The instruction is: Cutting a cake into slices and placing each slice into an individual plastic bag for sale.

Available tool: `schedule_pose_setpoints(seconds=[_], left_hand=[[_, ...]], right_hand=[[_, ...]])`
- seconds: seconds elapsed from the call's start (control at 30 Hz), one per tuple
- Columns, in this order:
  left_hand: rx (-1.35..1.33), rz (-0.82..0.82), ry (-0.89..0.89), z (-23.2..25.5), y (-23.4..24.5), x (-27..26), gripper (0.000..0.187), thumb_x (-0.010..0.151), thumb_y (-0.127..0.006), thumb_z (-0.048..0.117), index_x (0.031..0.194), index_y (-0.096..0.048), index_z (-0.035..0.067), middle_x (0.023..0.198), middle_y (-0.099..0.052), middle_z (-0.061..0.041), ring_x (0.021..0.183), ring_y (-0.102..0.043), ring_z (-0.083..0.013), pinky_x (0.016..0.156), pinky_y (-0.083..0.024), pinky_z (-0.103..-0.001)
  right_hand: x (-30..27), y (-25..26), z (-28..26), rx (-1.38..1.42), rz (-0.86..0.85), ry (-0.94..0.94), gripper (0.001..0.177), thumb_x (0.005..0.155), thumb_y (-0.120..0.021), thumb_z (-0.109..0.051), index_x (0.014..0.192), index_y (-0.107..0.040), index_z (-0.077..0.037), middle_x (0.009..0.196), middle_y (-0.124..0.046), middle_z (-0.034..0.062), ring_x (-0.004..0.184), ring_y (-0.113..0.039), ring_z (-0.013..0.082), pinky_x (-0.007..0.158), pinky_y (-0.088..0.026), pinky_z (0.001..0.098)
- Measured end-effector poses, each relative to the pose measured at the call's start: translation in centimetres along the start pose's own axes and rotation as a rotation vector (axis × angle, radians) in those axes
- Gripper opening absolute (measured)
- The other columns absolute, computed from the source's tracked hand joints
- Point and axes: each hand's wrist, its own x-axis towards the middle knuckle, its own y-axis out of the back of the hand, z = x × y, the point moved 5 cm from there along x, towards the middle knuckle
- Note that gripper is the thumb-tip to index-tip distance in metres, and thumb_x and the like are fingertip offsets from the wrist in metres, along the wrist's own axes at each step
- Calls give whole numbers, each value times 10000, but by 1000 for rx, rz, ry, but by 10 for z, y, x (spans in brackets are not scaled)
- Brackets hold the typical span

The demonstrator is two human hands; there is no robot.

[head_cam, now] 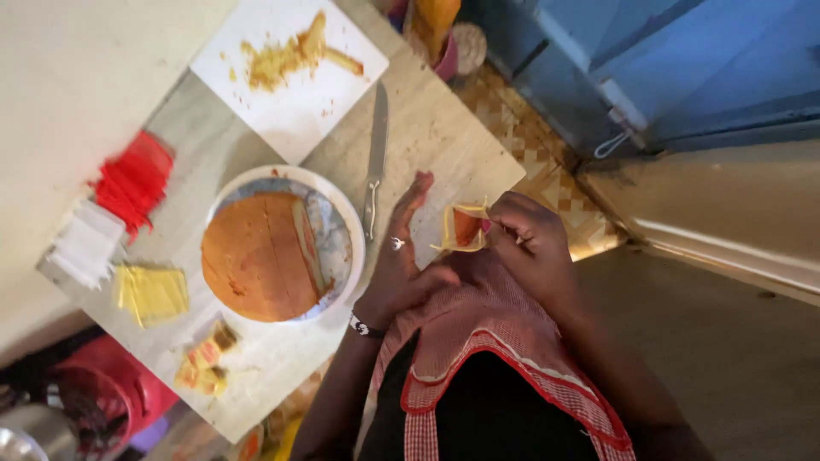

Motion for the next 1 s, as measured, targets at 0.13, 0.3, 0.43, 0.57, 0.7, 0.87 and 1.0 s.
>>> schedule_pose_setpoints(seconds=[0.13, 0.3, 0.43, 0.57, 0.7, 0.87, 1.0], left_hand=[[-275, -57, 68, -9, -29, -9, 977, 684, -765, 269, 1373, -133, -14, 1425, -246, -232, 1326, -233, -339, 1101, -163, -463], [-726, 144, 251, 17, -34, 26, 332, 790, -667, 64, 1095, -557, -9, 1008, -632, -114, 906, -604, -150, 830, -503, -313], [-829, 179, 187, 6, -29, 47, 352, 806, -650, 74, 1130, -536, -7, 1027, -633, -150, 940, -613, -223, 804, -526, -416], [-698, 155, 128, 35, -22, 65, 325, 851, -609, 166, 1124, -533, 7, 1004, -632, -148, 909, -627, -222, 785, -522, -421], [-355, 212, 108, 77, -8, 73, 593, 934, -274, 475, 1305, -421, 36, 1310, -449, -176, 1218, -418, -269, 1013, -336, -422], [-633, 393, 81, 127, -4, 73, 460, 907, -449, 389, 1149, -576, 19, 1081, -612, -141, 1013, -569, -215, 891, -480, -416], [-677, 375, 17, 157, 1, 75, 505, 908, -419, 417, 1179, -554, 13, 1090, -604, -168, 1017, -567, -235, 888, -478, -425]], right_hand=[[5, 5, -18, 274, 47, -29, 236, 840, -543, -61, 605, -537, -77, 581, -437, 52, 532, -407, 165, 531, -365, 270], [15, 27, -32, 386, 247, -15, 154, 897, -529, -150, 801, -569, -35, 700, -527, 67, 645, -476, 120, 577, -365, 228], [36, 50, -70, 353, 285, -7, 416, 945, -395, -348, 1182, -507, -25, 1174, -525, 160, 1061, -488, 221, 935, -357, 359], [46, 38, -83, 560, 315, -126, 353, 870, -543, -286, 1137, -604, -62, 903, -614, 42, 776, -553, 92, 741, -456, 224], [54, 37, -79, 582, 451, 18, 308, 913, -553, -237, 642, -537, -91, 566, -443, 0, 592, -428, 80, 564, -346, 184], [38, 36, -162, 629, 454, 45, 298, 917, -508, -313, 882, -657, -57, 766, -609, 71, 748, -541, 120, 717, -472, 283], [34, 42, -175, 596, 500, 137, 387, 898, -453, -351, 1112, -630, -81, 997, -638, 136, 950, -560, 195, 895, -442, 389]])
